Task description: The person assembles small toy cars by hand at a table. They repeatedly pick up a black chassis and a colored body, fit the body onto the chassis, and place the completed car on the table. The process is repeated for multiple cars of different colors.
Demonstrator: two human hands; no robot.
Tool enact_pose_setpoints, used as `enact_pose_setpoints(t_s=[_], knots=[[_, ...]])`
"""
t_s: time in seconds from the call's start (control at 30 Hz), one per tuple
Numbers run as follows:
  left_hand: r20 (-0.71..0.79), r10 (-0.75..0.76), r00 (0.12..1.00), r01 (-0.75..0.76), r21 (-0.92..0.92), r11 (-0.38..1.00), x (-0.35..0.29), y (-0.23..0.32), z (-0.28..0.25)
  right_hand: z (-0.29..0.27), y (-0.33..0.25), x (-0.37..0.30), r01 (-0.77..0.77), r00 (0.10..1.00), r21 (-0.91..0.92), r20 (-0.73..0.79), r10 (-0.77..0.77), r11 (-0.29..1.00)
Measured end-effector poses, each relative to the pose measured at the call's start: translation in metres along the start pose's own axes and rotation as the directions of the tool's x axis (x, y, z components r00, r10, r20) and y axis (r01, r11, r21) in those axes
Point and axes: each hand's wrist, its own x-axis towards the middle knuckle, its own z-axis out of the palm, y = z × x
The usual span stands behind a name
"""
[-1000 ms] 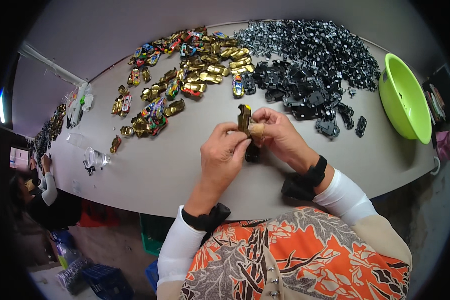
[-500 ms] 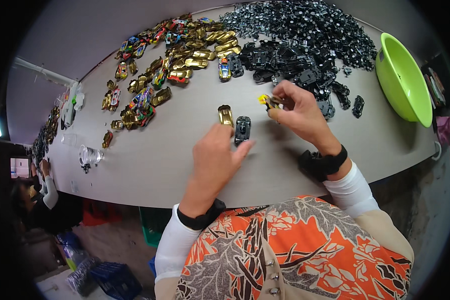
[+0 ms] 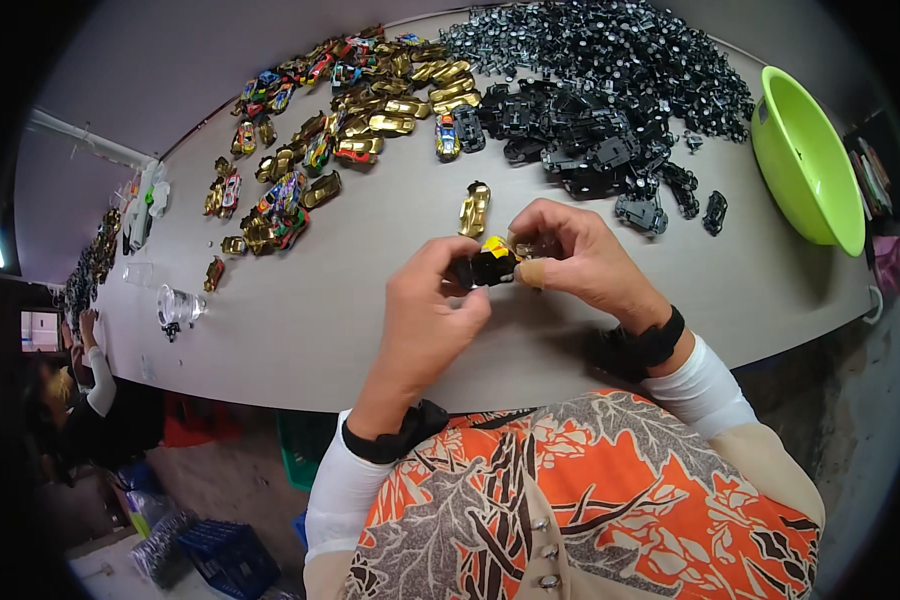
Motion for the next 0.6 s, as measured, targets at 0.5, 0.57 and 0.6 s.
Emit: enact_pose_setpoints(t_s=[0.5,0.57,0.6], knots=[[0.098,-0.183,0.978,0.197,-0.716,0.670,-0.006,-0.013,-0.015,0.021,-0.008,-0.010,0.104,0.983,0.326,-0.177,-0.047,0.940],[0.125,-0.182,0.975,0.212,-0.758,0.616,-0.008,-0.016,-0.013,0.025,-0.010,-0.011,0.162,0.971,0.227,-0.207,-0.115,0.960],[0.127,-0.181,0.975,0.212,-0.768,0.605,-0.008,-0.016,-0.013,0.029,-0.009,-0.011,0.226,0.965,0.220,-0.185,-0.187,0.949]])
